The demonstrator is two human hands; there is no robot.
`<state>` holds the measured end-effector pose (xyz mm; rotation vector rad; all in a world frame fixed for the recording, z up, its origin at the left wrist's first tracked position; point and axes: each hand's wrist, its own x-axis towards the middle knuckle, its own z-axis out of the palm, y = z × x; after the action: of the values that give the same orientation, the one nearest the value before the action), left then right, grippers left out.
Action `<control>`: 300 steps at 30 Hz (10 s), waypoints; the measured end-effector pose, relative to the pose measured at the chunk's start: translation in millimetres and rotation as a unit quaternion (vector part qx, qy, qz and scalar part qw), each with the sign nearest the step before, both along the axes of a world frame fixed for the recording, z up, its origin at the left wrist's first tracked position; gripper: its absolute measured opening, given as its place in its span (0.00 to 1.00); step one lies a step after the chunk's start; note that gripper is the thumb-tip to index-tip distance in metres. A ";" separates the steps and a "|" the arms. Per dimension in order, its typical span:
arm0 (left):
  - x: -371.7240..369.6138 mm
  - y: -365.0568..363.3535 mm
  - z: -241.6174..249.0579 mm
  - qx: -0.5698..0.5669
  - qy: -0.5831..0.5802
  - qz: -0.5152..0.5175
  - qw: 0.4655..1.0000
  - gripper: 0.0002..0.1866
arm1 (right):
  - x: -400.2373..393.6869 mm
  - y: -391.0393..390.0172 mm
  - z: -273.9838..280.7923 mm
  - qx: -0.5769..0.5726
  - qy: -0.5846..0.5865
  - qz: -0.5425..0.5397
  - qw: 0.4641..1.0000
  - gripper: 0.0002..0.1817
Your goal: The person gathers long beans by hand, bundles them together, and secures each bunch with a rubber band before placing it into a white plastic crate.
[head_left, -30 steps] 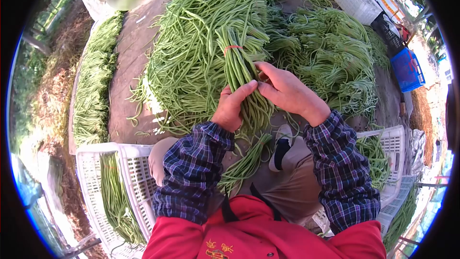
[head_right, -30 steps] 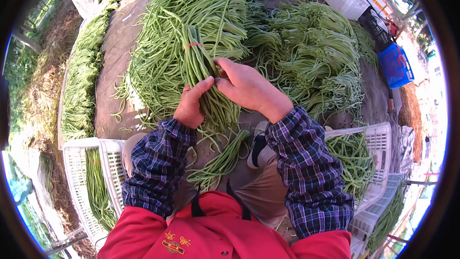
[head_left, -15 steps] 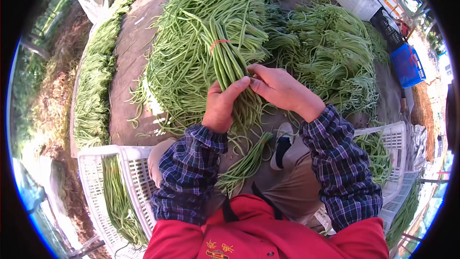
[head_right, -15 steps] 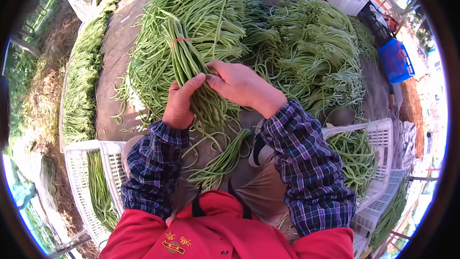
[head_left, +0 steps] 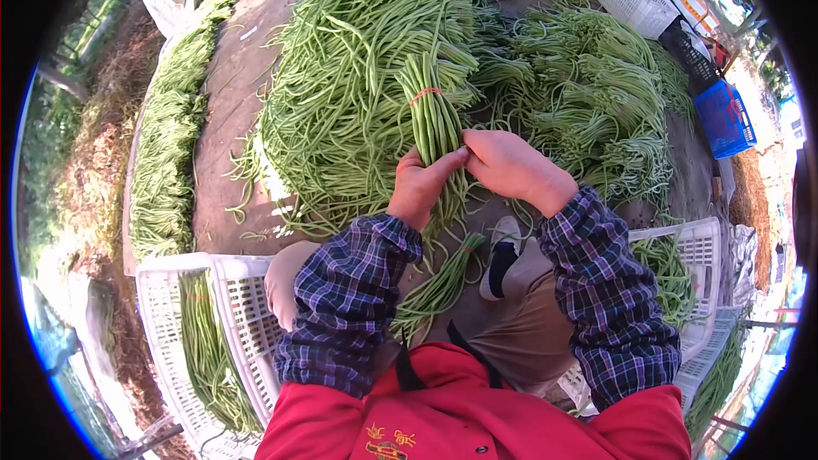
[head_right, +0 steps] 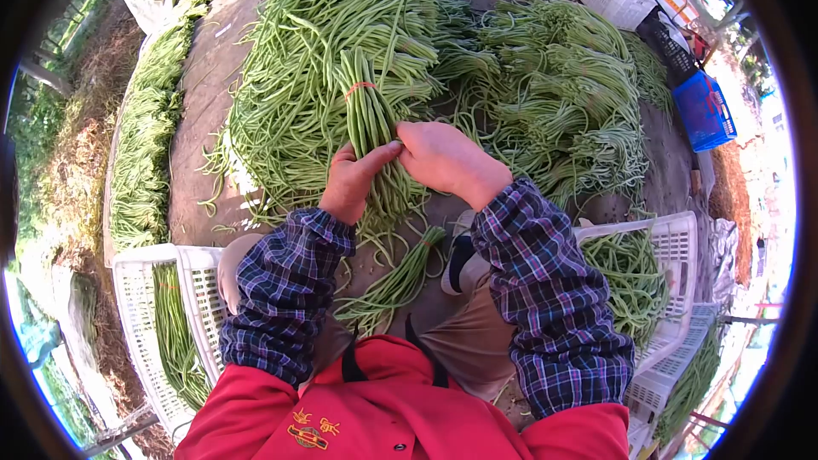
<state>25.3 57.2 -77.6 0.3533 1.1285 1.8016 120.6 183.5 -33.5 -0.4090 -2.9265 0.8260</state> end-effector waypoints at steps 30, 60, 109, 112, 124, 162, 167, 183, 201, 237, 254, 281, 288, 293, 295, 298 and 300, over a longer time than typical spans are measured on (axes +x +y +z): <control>-13.5 -47.3 60.5 0.094 0.109 -0.186 0.972 0.17 | -10.0 -23.4 60.7 -0.562 0.207 0.109 0.793 0.37; -14.0 -38.8 56.0 0.205 0.140 -0.095 0.964 0.60 | -23.6 -63.4 69.0 -0.428 0.291 -0.062 0.853 0.21; -8.3 -78.3 47.5 0.050 0.011 -0.169 0.984 0.24 | -3.2 -62.2 75.0 -0.117 0.269 -0.032 0.955 0.08; -7.5 -77.2 47.9 0.050 0.035 -0.168 0.984 0.23 | -3.3 -64.9 73.1 -0.164 0.265 -0.065 0.948 0.08; -10.6 -80.1 43.9 0.078 -0.031 -0.101 0.991 0.18 | -12.4 -57.4 56.4 -0.230 0.320 -0.070 0.917 0.32; -33.6 -75.4 53.8 0.185 0.007 0.015 0.983 0.21 | -31.8 -80.1 19.9 -0.527 0.061 0.026 0.847 0.42; -35.9 -79.0 42.0 0.124 0.001 0.035 0.992 0.18 | -27.2 -82.6 19.9 -0.582 0.020 0.046 0.811 0.40; -17.3 -58.2 30.0 0.074 0.010 0.207 0.976 0.22 | -31.4 -93.4 -4.8 -0.321 0.060 -0.023 0.945 0.46; -31.3 -124.8 103.4 0.140 0.043 0.326 0.934 0.19 | -42.8 -103.3 23.5 -0.284 0.168 0.070 0.941 0.56; -86.5 -544.5 -43.8 -0.670 0.356 0.197 0.621 0.31 | -64.3 -96.9 -50.2 -0.364 -0.076 -0.085 0.925 0.25; -165.6 -493.7 -120.1 -0.605 0.333 0.268 0.671 0.24 | -101.0 -110.5 -80.5 -0.350 -0.154 -0.089 0.920 0.23; -58.2 -578.7 -101.5 -0.894 0.176 0.063 0.406 0.41 | -39.8 -18.5 -44.5 -0.490 0.110 -0.223 0.836 0.21; -86.4 -494.7 -14.5 -0.584 0.380 0.367 0.617 0.28 | 37.3 48.0 -108.8 -0.584 0.203 -0.437 0.654 0.09; -109.6 -369.3 94.8 -0.249 0.490 0.386 0.741 0.21 | 42.9 24.2 -150.5 -0.598 0.160 -0.433 0.655 0.08; -87.6 -304.0 138.3 -0.259 0.546 0.361 0.710 0.21 | 35.3 4.2 -152.4 -0.601 0.106 -0.416 0.674 0.09; -70.7 -242.3 153.2 -0.162 0.665 0.289 0.669 0.21 | 26.5 -14.1 -160.0 -0.615 0.058 -0.398 0.678 0.11; -73.7 -209.0 150.7 -0.100 0.804 0.213 0.546 0.20 | 22.7 -21.8 -162.3 -0.614 0.046 -0.390 0.685 0.12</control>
<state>-48.4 -151.8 73.1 1.9869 2.7873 1.2856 143.2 161.7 -195.8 -1.4044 -1.2888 2.2602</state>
